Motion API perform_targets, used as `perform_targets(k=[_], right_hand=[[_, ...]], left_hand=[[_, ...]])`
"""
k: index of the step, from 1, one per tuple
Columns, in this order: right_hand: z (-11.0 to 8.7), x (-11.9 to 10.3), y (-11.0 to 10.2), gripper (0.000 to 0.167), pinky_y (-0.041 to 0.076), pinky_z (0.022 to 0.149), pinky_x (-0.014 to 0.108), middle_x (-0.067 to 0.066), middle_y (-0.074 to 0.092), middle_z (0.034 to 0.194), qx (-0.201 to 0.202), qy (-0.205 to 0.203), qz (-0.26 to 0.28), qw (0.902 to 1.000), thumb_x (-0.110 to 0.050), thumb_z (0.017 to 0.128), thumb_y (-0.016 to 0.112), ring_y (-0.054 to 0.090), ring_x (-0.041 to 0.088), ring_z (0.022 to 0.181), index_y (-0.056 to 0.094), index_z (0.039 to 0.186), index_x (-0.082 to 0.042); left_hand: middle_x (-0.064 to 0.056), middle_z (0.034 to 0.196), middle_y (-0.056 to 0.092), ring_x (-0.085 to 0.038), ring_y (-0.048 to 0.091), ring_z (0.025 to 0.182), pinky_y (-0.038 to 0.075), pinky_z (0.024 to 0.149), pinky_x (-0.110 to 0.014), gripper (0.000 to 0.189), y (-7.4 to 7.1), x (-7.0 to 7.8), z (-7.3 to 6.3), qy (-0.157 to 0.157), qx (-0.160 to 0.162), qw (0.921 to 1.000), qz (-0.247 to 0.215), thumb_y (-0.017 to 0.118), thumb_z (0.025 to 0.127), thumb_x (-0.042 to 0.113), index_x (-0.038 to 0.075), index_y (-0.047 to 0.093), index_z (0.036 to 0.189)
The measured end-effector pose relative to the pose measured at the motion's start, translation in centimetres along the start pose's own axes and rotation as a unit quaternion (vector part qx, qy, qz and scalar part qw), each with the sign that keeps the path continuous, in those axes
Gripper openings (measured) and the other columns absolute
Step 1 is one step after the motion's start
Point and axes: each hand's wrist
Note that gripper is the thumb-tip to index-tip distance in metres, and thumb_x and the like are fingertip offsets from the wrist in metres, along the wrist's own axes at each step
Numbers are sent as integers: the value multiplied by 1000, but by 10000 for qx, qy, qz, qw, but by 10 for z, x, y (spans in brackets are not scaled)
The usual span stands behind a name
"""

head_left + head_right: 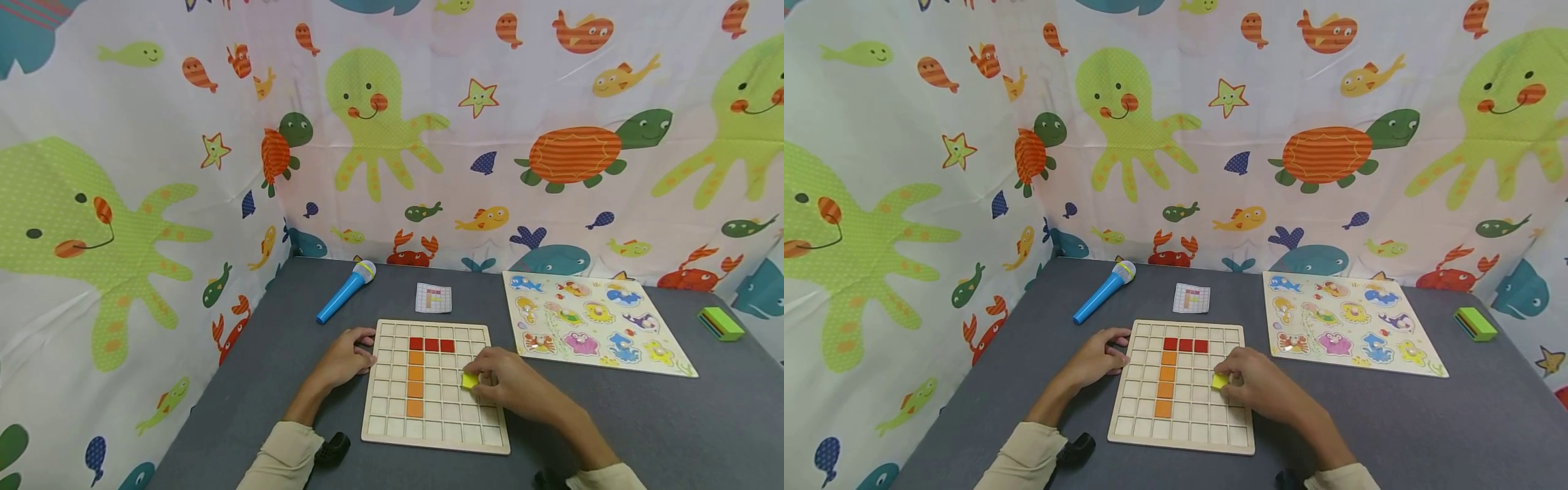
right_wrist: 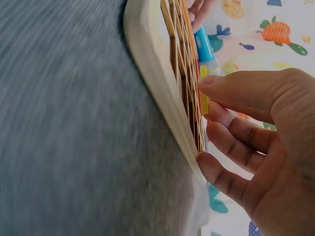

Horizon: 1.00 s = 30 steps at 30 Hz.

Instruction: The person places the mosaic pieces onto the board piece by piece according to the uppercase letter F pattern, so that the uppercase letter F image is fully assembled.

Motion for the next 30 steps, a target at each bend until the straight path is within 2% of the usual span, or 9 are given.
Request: perform_targets(k=[16, 19, 30], right_hand=[[24, -16, 18, 26, 52, 84, 32, -6, 66, 108, 0, -323, -223, 9992, -18, 94, 81, 57, 13, 96, 79, 119, -10], [26, -19, 21, 25, 52, 83, 32, -5, 66, 108, 26, -423, -231, 9988, -17, 94, 80, 57, 12, 95, 79, 118, -10], [38, -28, 28, 23, 48, 77, 29, -6, 64, 100, 91, -309, -468, 9984, -13, 92, 79, 54, 12, 90, 80, 115, -11]], left_hand=[[-13, 127, 58, -18, 67, 98, 63, 76, -33, 54, -1, 1, -1, 14, -11, 10000, -56, 74, 93, 0, 5, 60, 146], [-13, 127, 58, -19, 67, 98, 63, 76, -34, 54, -1, 1, -1, -6, 0, 10000, -69, 74, 93, 0, 5, 60, 146], [-15, 127, 58, -19, 68, 98, 63, 76, -34, 54, -1, 3, -3, 22, -40, 9999, -105, 74, 94, 0, 3, 60, 146]])
Point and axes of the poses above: each hand's wrist, its own z-axis towards the middle knuckle, its own y-axis out of the palm, x = y × z
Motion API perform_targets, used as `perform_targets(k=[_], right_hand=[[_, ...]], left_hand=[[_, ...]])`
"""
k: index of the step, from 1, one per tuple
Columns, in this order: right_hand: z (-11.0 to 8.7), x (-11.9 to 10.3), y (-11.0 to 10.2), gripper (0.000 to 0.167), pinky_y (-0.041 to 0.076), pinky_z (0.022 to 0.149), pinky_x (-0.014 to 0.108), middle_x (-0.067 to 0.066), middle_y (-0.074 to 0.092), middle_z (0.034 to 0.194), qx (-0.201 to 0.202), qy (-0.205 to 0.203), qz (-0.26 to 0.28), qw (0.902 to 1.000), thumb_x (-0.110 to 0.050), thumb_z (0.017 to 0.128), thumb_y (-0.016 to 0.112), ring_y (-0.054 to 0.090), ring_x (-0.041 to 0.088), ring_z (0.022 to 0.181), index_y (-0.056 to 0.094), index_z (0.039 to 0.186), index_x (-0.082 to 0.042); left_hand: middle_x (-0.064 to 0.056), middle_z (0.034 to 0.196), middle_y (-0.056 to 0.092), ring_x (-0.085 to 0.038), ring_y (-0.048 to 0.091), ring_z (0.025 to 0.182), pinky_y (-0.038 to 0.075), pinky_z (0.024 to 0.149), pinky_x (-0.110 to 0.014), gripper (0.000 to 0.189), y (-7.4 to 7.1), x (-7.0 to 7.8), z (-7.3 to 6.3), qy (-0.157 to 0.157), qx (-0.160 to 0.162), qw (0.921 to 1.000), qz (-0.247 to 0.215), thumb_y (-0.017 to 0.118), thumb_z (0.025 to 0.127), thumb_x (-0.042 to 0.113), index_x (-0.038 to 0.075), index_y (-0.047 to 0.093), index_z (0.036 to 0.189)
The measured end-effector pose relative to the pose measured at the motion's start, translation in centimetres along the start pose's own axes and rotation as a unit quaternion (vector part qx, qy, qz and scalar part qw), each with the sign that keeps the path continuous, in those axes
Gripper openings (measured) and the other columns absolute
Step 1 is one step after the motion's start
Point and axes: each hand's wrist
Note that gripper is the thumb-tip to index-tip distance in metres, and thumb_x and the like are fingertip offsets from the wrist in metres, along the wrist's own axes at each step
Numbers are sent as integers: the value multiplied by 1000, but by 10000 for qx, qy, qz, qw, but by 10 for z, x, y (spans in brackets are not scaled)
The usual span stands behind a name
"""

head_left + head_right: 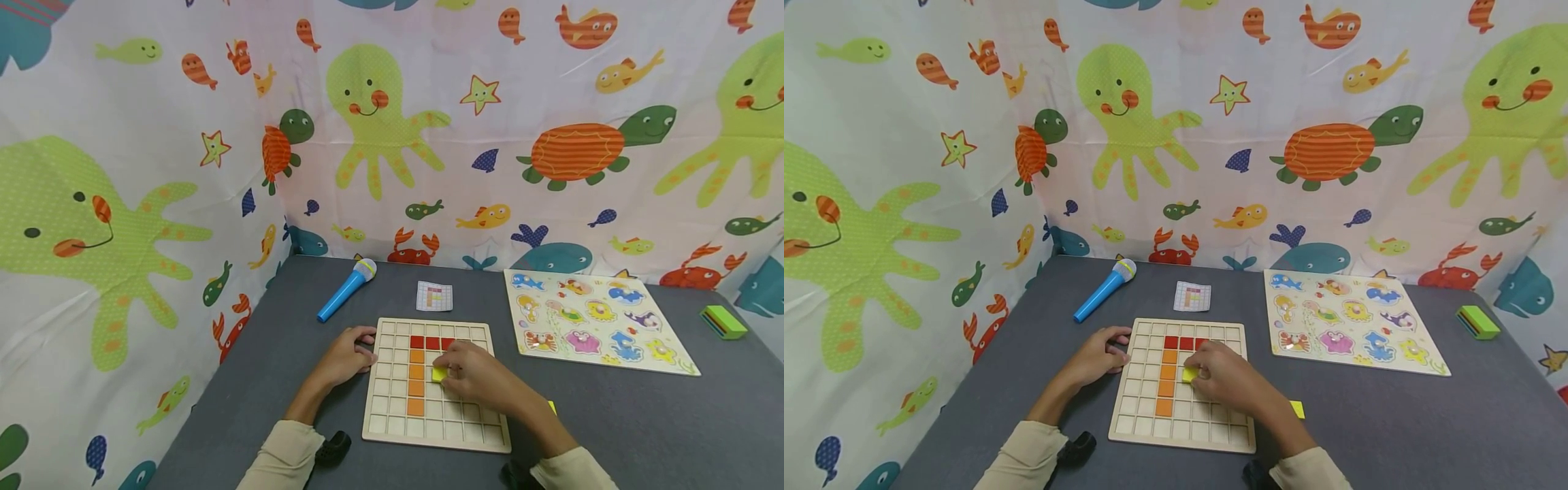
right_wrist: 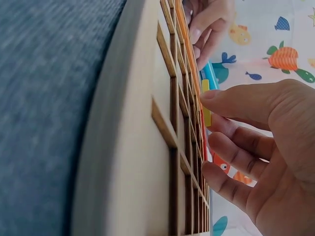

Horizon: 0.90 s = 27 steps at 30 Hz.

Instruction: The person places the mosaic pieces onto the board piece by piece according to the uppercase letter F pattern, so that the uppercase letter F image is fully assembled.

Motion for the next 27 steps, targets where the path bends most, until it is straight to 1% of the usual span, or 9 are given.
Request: perform_targets(k=[9, 16, 19, 21, 24, 27], right_hand=[[9, -6, 2, 22, 54, 84, 35, -5, 68, 107, -83, 98, -43, 9999, -13, 94, 78, 57, 11, 92, 80, 117, -11], [10, -6, 3, 24, 57, 89, 38, -3, 70, 111, -134, 80, -59, 9999, -13, 93, 81, 59, 11, 96, 80, 117, -10], [10, -6, 4, 25, 57, 89, 39, -3, 70, 111, -112, 70, -100, 9999, -12, 93, 82, 59, 12, 96, 80, 117, -10], [10, -6, 5, 25, 58, 91, 40, -3, 69, 112, -96, 58, -117, 9999, -13, 93, 82, 60, 13, 98, 80, 117, -10], [10, -7, 5, 25, 57, 97, 44, -3, 70, 114, -79, 86, -113, 9999, -13, 93, 82, 62, 16, 106, 80, 118, -11], [9, -7, 5, 26, 57, 94, 43, -2, 69, 113, -58, 72, -82, 9999, -13, 92, 82, 63, 16, 104, 80, 118, -11]], left_hand=[[-15, 127, 58, -20, 68, 99, 64, 76, -35, 55, -1, 1, 0, 87, -18, 10000, -44, 75, 92, -1, 2, 60, 145], [-13, 127, 58, -19, 68, 99, 64, 77, -33, 54, 0, -1, 3, -24, -27, 10000, 24, 74, 94, 0, 4, 60, 146], [-13, 127, 58, -19, 68, 98, 64, 77, -34, 54, -1, -1, 3, -9, -24, 10000, 17, 74, 94, 0, 4, 60, 146], [-13, 127, 58, -19, 68, 98, 64, 76, -33, 54, -1, -1, 3, -5, -17, 10000, 11, 74, 94, -1, 4, 60, 146], [-14, 127, 58, -19, 68, 99, 63, 76, -33, 54, -1, 0, 2, -2, -21, 10000, 3, 73, 94, -1, 4, 60, 146], [-15, 127, 58, -20, 68, 99, 63, 76, -34, 55, -1, 0, 2, 38, -19, 10000, -52, 74, 93, -2, 3, 60, 146]])
Point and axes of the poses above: each hand's wrist, its own z-axis towards the middle knuckle, its own y-axis out of the palm, x = y × z
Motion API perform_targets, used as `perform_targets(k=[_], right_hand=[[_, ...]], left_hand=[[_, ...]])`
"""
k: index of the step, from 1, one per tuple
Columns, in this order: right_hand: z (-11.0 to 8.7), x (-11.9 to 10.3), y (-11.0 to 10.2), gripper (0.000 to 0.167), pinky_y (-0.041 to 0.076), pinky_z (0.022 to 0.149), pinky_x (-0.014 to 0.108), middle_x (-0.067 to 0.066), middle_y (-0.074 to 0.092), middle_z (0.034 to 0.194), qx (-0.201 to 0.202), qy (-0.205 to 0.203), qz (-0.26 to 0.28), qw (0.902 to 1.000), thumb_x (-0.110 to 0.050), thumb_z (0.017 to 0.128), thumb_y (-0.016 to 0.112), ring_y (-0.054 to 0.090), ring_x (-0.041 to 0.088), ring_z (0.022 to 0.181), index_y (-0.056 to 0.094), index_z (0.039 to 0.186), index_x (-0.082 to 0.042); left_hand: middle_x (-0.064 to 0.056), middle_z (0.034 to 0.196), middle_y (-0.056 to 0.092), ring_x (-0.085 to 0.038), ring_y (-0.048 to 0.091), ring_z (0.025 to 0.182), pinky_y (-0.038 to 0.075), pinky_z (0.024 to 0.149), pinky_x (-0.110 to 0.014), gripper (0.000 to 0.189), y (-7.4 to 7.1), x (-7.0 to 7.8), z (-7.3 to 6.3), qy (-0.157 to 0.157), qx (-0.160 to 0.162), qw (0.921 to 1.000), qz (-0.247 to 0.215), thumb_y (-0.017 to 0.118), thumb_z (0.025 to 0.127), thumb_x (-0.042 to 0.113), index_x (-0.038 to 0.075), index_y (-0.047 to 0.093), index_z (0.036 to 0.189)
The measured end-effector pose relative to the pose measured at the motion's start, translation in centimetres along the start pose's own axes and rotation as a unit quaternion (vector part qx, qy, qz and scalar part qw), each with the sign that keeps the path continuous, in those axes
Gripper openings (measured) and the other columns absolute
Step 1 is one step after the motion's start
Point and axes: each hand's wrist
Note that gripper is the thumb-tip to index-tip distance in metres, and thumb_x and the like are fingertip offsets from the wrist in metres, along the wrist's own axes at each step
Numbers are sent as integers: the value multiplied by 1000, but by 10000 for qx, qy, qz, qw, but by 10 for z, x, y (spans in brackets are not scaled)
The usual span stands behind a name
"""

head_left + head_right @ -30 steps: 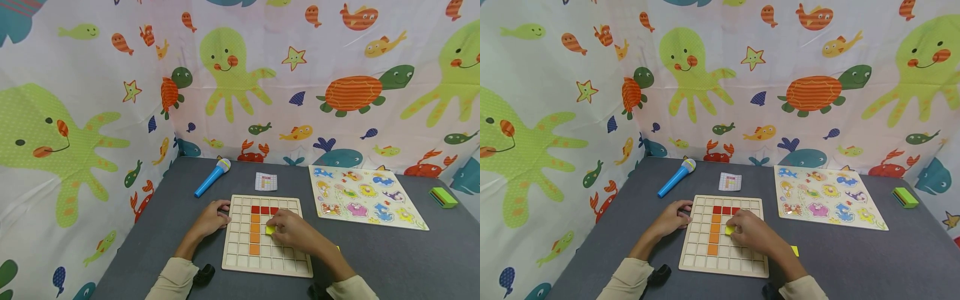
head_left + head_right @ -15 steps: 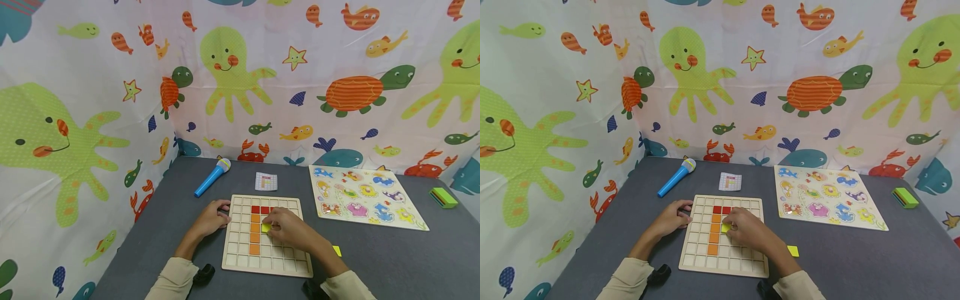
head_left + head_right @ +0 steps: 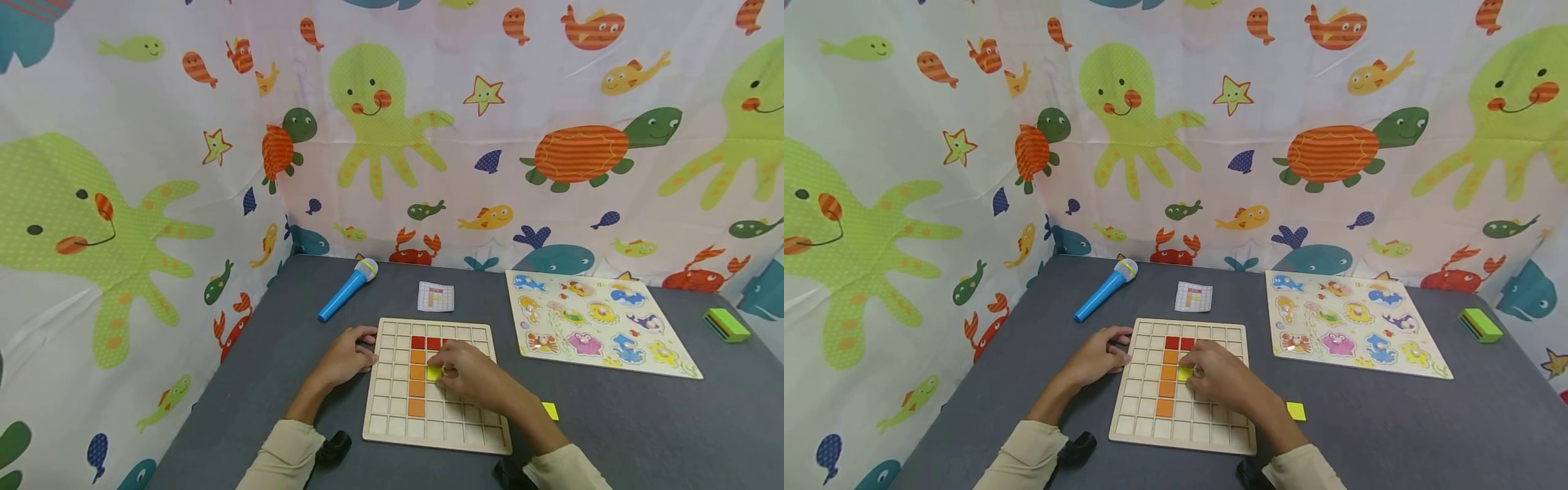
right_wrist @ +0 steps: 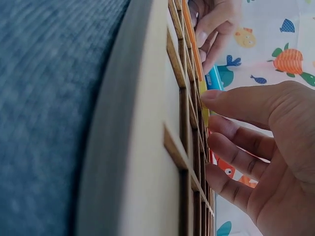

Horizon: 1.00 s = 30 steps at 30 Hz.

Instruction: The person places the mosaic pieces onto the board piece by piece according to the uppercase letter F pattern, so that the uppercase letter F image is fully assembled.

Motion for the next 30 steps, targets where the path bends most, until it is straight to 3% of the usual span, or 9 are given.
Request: perform_targets(k=[6, 19, 30], right_hand=[[-1, 0, -1, 25, 55, 83, 34, -3, 68, 110, 27, 56, -28, 10000, -12, 93, 81, 57, 10, 92, 80, 118, -12], [-5, 3, -2, 26, 53, 80, 30, -4, 67, 105, 122, -70, -53, 9999, -13, 93, 81, 57, 11, 91, 79, 119, -12], [-26, 11, -11, 23, 57, 83, 31, -3, 69, 112, 194, -205, -53, 9996, -14, 99, 72, 62, 11, 95, 78, 121, -9]], left_hand=[[-16, 127, 58, -21, 68, 100, 63, 76, -36, 55, -1, 0, -1, 75, -4, 10000, -61, 74, 92, -2, 2, 60, 145], [-14, 127, 58, -20, 68, 100, 64, 75, -34, 55, 1, 4, 0, 31, -8, 10000, 89, 74, 93, 0, 3, 59, 146], [-16, 127, 59, -21, 68, 99, 64, 75, -36, 56, -1, 4, -4, 66, 3, 10000, -4, 75, 92, -2, 1, 59, 145]])
Point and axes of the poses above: each hand's wrist, its own z-axis towards the middle knuckle, its own y-axis out of the palm, x = y × z
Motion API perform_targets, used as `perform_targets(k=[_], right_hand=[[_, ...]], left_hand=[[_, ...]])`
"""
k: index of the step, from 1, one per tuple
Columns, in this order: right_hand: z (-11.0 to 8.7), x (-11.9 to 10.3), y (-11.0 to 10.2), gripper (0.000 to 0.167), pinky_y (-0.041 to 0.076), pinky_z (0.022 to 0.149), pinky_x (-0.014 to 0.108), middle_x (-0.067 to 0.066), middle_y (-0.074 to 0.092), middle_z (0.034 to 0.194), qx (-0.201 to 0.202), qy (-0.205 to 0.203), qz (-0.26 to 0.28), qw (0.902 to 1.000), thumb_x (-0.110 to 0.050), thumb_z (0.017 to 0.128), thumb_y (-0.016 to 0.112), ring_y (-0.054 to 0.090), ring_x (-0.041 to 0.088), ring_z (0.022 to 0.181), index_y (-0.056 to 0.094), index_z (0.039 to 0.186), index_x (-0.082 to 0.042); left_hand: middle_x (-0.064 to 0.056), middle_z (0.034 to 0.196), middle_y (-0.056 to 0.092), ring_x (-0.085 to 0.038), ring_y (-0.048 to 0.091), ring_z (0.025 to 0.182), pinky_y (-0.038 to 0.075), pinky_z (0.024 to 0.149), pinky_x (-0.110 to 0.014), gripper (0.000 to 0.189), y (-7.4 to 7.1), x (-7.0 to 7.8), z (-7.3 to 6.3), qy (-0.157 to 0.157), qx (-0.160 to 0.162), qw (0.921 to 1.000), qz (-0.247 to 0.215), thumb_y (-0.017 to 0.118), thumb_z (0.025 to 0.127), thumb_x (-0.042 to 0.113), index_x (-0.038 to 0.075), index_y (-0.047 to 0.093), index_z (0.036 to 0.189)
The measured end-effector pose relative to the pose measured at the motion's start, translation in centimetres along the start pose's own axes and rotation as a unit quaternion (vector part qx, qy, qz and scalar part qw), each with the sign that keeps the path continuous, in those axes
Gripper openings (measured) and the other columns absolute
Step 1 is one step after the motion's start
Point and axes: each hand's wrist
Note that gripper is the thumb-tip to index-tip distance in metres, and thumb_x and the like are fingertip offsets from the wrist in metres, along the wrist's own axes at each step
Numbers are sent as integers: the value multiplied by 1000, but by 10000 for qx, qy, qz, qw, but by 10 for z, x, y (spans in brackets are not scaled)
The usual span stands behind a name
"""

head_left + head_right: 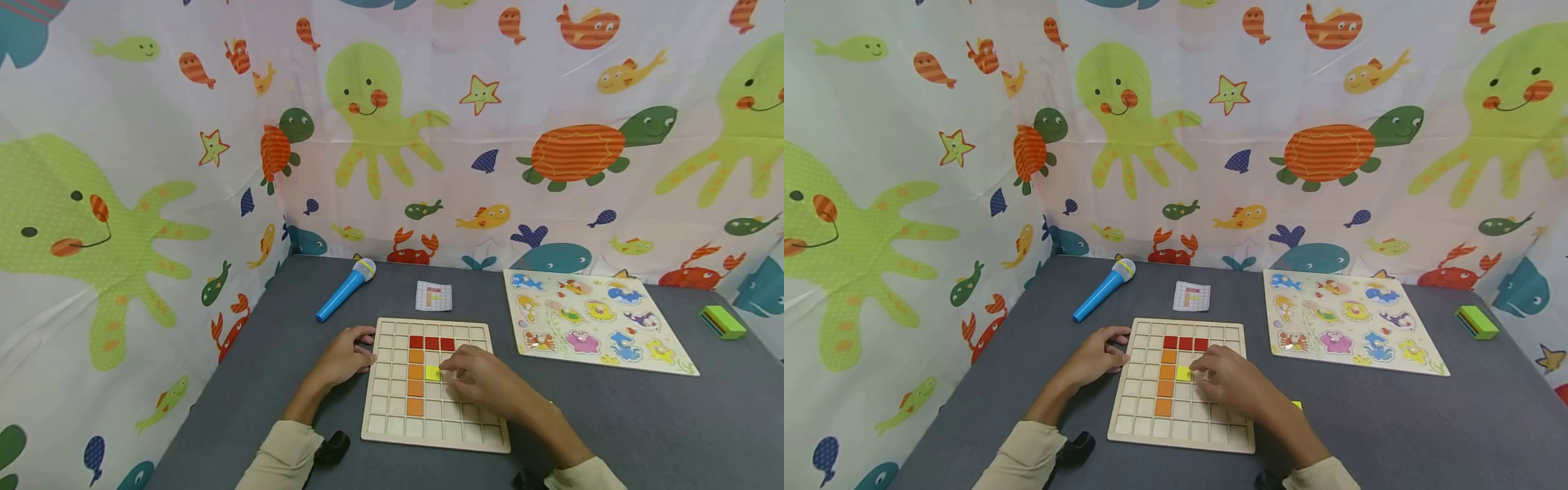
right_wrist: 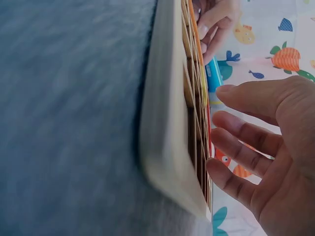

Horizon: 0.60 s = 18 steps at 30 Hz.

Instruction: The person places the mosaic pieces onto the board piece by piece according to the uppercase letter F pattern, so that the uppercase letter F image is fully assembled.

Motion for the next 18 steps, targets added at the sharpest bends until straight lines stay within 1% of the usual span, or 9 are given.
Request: perform_targets(k=[4, 8, 14, 18], right_hand=[[-10, 2, -4, 23, 57, 82, 30, -3, 69, 113, 53, 108, 5, 9999, -14, 100, 73, 62, 10, 95, 78, 121, -11], [-22, 7, -10, 23, 57, 81, 29, -3, 69, 117, 176, 98, 25, 9998, -14, 99, 73, 61, 9, 95, 77, 122, -13], [-41, 16, -23, 23, 53, 77, 28, -4, 66, 117, 311, 246, 48, 9992, -16, 100, 74, 59, 9, 94, 76, 123, -15], [-52, 24, -28, 23, 56, 80, 31, -7, 66, 115, 376, 348, -103, 9986, -17, 99, 75, 62, 9, 96, 76, 122, -16]], left_hand=[[-16, 127, 59, -21, 68, 99, 64, 75, -35, 55, 1, -2, 1, 6, 20, 10000, 15, 75, 92, -2, 1, 60, 145], [-15, 127, 58, -20, 68, 99, 63, 75, -34, 55, 1, -3, 3, -26, 16, 10000, 26, 74, 93, -1, 2, 60, 145], [-15, 128, 58, -20, 68, 100, 64, 76, -33, 55, 2, -4, 4, -39, 4, 10000, 12, 73, 93, -2, 3, 59, 146], [-15, 128, 58, -21, 68, 100, 63, 76, -33, 55, 2, -5, 4, -62, 26, 10000, 36, 73, 93, -1, 2, 59, 146]])
Point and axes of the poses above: each hand's wrist, its own z-axis towards the middle knuckle, its own y-axis out of the palm, x = y × z
